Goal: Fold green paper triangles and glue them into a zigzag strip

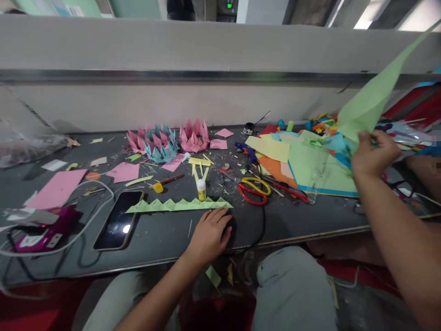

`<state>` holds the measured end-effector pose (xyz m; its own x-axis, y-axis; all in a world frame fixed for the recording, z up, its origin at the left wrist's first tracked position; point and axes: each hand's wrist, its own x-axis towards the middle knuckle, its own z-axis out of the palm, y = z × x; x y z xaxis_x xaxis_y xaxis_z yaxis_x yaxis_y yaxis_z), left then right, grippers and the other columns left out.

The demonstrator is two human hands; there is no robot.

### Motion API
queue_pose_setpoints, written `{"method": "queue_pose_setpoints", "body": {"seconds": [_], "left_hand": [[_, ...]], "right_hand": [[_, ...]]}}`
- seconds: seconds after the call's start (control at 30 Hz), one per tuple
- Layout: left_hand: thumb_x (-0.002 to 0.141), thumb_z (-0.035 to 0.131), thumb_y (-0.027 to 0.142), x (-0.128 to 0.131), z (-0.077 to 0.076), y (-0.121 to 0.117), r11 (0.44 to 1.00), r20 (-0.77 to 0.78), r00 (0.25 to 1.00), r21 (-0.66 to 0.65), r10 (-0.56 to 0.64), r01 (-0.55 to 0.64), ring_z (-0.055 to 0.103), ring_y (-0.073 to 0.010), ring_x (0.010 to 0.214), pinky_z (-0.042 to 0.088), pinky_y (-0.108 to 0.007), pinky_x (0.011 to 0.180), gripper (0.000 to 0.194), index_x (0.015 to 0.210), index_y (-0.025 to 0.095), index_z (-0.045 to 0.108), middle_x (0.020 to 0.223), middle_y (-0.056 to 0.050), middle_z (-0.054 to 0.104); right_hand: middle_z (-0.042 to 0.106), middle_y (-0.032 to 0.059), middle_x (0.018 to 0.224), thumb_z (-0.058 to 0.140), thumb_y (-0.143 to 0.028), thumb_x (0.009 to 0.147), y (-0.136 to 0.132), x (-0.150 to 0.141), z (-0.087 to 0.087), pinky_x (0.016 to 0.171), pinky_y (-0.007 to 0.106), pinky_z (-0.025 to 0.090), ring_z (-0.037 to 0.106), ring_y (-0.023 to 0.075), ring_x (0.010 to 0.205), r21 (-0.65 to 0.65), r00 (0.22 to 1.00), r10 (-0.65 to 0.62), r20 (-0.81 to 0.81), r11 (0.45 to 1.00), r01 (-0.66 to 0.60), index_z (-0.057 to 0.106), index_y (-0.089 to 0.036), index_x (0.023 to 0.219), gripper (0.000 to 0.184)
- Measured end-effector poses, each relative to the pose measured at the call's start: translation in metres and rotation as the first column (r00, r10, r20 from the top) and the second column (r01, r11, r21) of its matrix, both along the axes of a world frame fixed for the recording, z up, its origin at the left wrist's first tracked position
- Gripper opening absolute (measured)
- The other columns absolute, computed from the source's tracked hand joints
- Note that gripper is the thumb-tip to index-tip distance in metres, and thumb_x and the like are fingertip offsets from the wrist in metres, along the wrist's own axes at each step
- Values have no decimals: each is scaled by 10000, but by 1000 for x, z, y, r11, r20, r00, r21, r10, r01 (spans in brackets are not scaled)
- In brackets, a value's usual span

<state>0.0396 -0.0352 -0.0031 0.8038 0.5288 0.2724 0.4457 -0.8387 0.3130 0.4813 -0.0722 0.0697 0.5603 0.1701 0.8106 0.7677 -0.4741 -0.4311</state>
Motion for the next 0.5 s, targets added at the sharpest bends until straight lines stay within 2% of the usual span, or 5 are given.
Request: {"method": "queue_pose_setpoints", "body": {"seconds": [0.17,0.27,0.4,0.43,0.5], "left_hand": [[854,483,211,-22,19,22,982,122,978,64,170,-178,566,-202,1007,431,-362,899,206,1023,183,596,1075,-60,638],[828,549,285,-42,24,44,962,-26,967,116,254,-249,516,-251,1092,408,-406,919,302,1106,168,552,1179,-84,584],[848,522,274,-62,23,60,975,-251,951,175,179,-137,580,-235,986,438,-374,848,248,1069,172,569,1092,-78,629],[855,506,253,-65,22,60,977,-270,949,178,161,-115,597,-222,937,446,-354,818,216,1042,175,582,1040,-73,646],[865,474,214,-69,22,58,978,-296,946,192,132,-76,612,-210,851,451,-338,769,182,986,170,603,924,-70,665]], "right_hand": [[691,164,887,559,-311,767,-20,-59,10,774,321,445,644,231,862,-12,991,123,58,992,-123,665,-86,776,249],[703,141,828,520,-384,767,-47,-99,1,746,346,487,667,249,833,-57,920,330,211,944,-325,626,-161,668,266],[708,59,746,529,-272,743,-90,-146,-21,625,336,535,682,228,694,-138,838,449,309,893,-428,639,-247,709,118],[710,30,758,516,-229,748,-99,-155,-27,639,343,543,682,226,720,-193,814,522,254,852,-486,655,-293,796,161],[711,-33,778,450,-196,771,-115,-171,-40,619,357,559,680,221,753,-325,685,717,129,683,-654,605,-451,1026,393]]}}
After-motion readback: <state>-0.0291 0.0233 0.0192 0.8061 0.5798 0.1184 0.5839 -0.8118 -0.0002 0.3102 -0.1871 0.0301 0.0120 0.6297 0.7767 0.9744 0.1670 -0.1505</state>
